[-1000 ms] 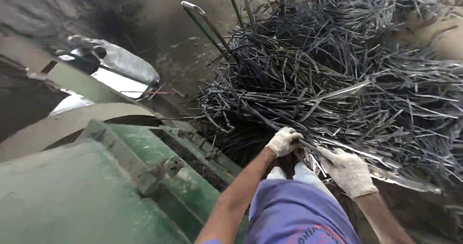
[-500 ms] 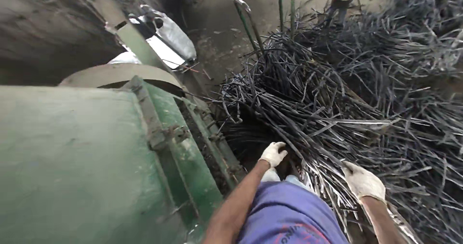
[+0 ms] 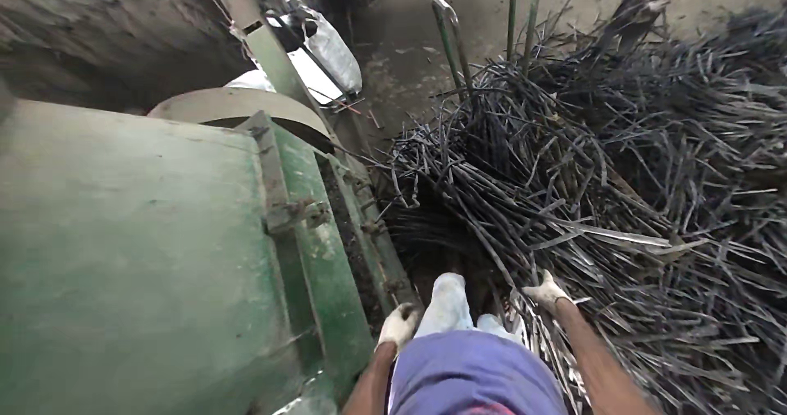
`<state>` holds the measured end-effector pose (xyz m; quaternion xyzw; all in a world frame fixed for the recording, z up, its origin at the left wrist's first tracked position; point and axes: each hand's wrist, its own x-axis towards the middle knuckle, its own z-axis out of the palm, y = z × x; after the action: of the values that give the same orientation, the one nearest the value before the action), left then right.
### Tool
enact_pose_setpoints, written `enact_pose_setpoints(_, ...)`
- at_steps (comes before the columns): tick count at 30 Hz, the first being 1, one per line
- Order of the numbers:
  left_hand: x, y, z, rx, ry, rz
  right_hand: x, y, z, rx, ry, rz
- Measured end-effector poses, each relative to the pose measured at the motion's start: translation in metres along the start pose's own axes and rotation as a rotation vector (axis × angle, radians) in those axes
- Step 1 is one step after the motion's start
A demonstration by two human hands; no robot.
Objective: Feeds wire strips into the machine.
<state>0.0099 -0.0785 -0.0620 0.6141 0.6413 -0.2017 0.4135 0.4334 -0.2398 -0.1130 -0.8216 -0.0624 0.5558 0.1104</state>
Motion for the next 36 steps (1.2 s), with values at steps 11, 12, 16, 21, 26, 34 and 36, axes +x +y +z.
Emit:
enact_pose_setpoints(11, 0.047, 0.017, -0.026, -0.021, -0.122, -0.06, 0.016, -0.041, -0.009, 0.194, -0.175, -0.037)
enact_pose_setpoints(12, 0.054, 0.024, -0.031, -0.035, -0.124, -0.05, 0.025, -0.05, -0.004, 0.115, -0.156, -0.081)
enact_pose_setpoints(16, 0.089, 0.05, -0.042, -0.131, -0.152, 0.005, 0.046, -0.102, 0.017, -0.138, -0.012, -0.252)
enact_pose_setpoints(21, 0.128, 0.069, -0.045, -0.25, -0.197, -0.011, 0.072, -0.163, 0.052, -0.299, 0.14, -0.369)
enact_pose_setpoints(26, 0.148, 0.062, -0.044, -0.269, -0.215, -0.076, 0.088, -0.157, 0.072, -0.322, 0.2, -0.219)
enact_pose_setpoints(34, 0.143, 0.086, -0.088, -0.269, -0.243, -0.258, 0.139, -0.162, 0.083, -0.301, 0.182, -0.073)
enact_pose_setpoints(36, 0.141, 0.121, -0.112, -0.275, -0.279, -0.351, 0.152, -0.161, 0.088, -0.291, 0.178, -0.064)
